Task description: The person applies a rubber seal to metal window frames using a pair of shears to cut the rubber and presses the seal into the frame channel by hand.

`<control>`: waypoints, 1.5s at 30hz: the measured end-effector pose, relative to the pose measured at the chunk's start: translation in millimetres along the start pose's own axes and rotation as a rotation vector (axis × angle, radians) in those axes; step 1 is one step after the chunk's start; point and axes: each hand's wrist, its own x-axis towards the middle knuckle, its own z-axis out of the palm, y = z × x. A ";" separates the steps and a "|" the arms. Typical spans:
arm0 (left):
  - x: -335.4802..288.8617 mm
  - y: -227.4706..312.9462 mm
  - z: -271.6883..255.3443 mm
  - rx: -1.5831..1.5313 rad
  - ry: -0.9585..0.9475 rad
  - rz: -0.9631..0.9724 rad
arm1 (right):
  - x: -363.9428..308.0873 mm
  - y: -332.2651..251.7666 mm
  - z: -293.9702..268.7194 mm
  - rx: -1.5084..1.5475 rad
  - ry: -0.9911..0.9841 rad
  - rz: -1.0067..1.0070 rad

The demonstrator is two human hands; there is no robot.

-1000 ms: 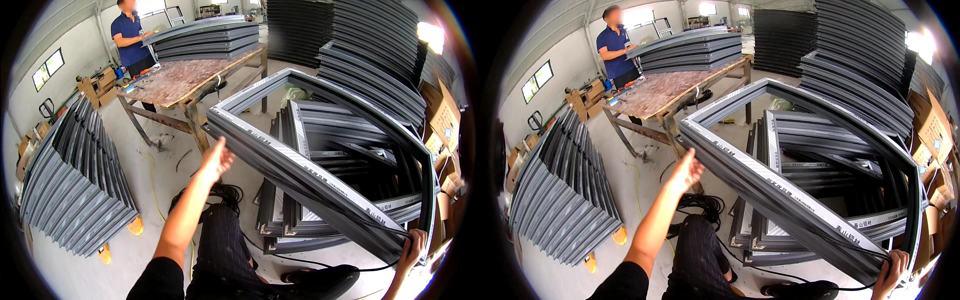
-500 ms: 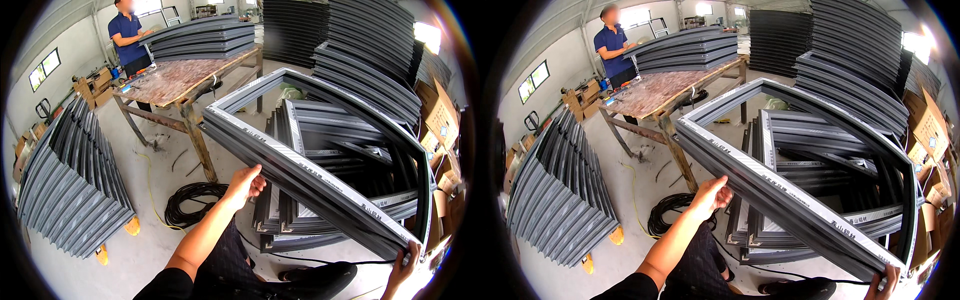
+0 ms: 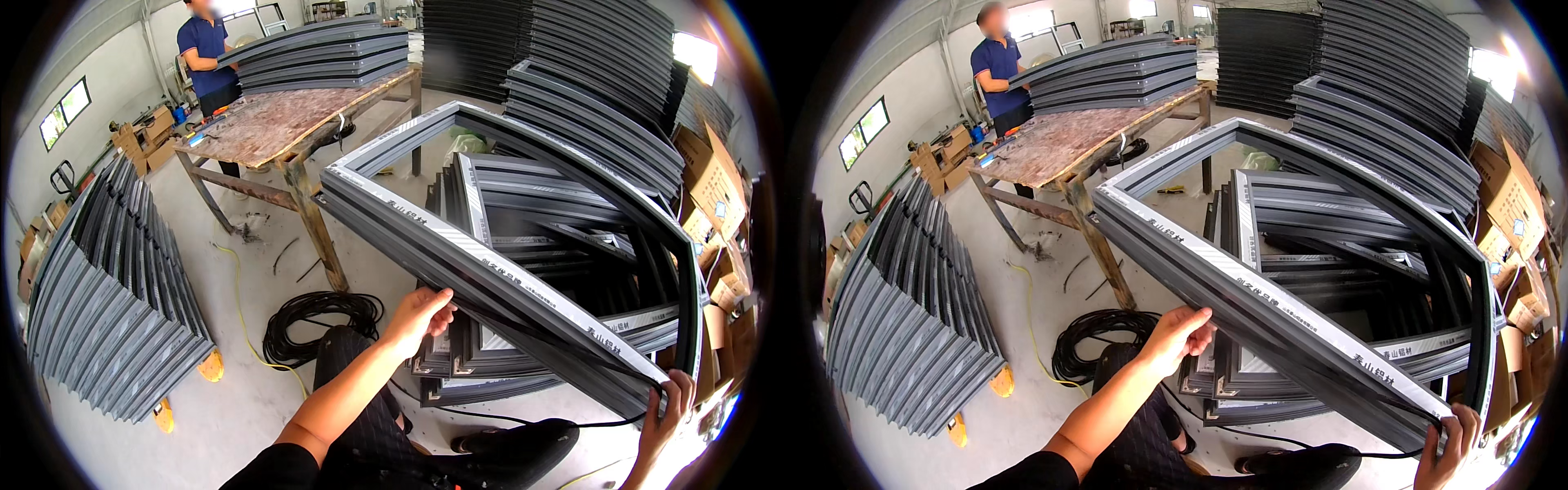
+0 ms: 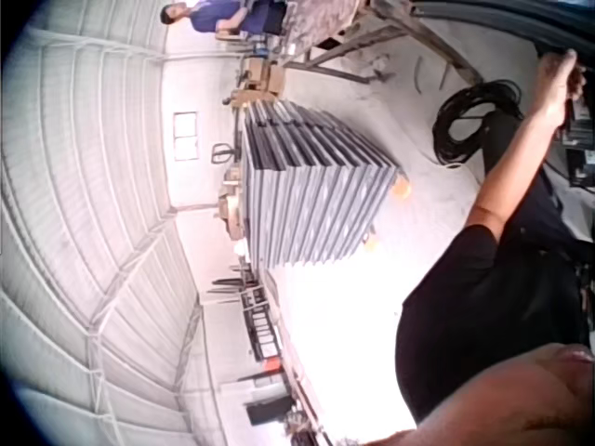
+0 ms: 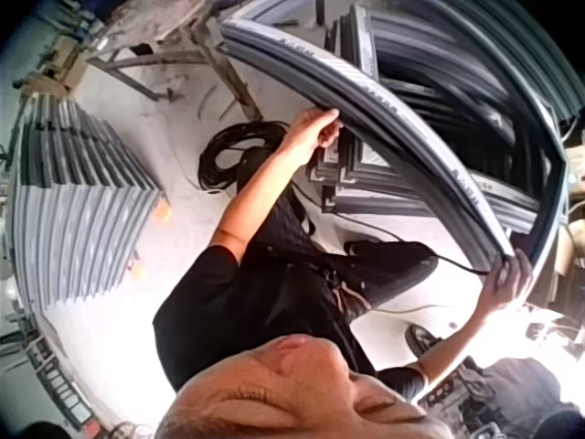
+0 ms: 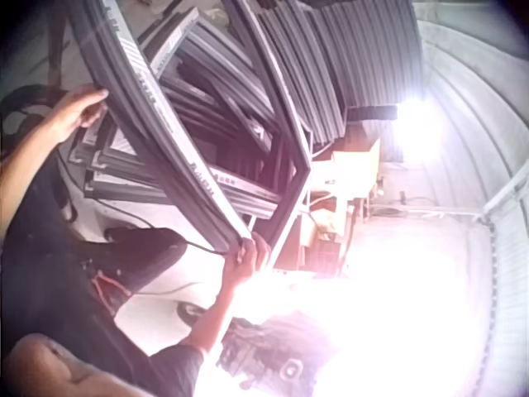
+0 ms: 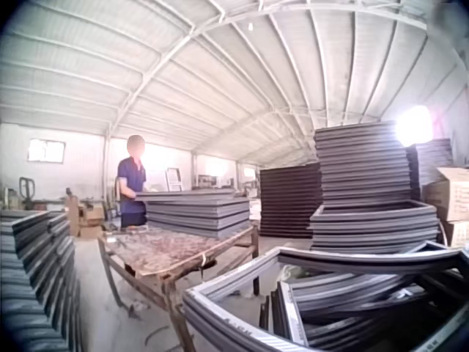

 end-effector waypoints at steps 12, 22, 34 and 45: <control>66.3 38.3 -47.1 0.047 0.185 0.077 | 28.1 -72.9 28.1 0.095 -0.121 0.087; 127.6 68.6 -65.3 0.138 0.167 0.030 | 42.0 -153.5 42.5 -0.015 -0.098 0.079; 111.3 57.8 -40.5 0.099 0.108 0.022 | -27.6 -153.0 -43.3 0.424 -0.552 0.335; 74.1 40.4 -30.0 0.192 -0.040 -0.011 | -63.4 -94.3 -82.1 0.160 -0.012 0.345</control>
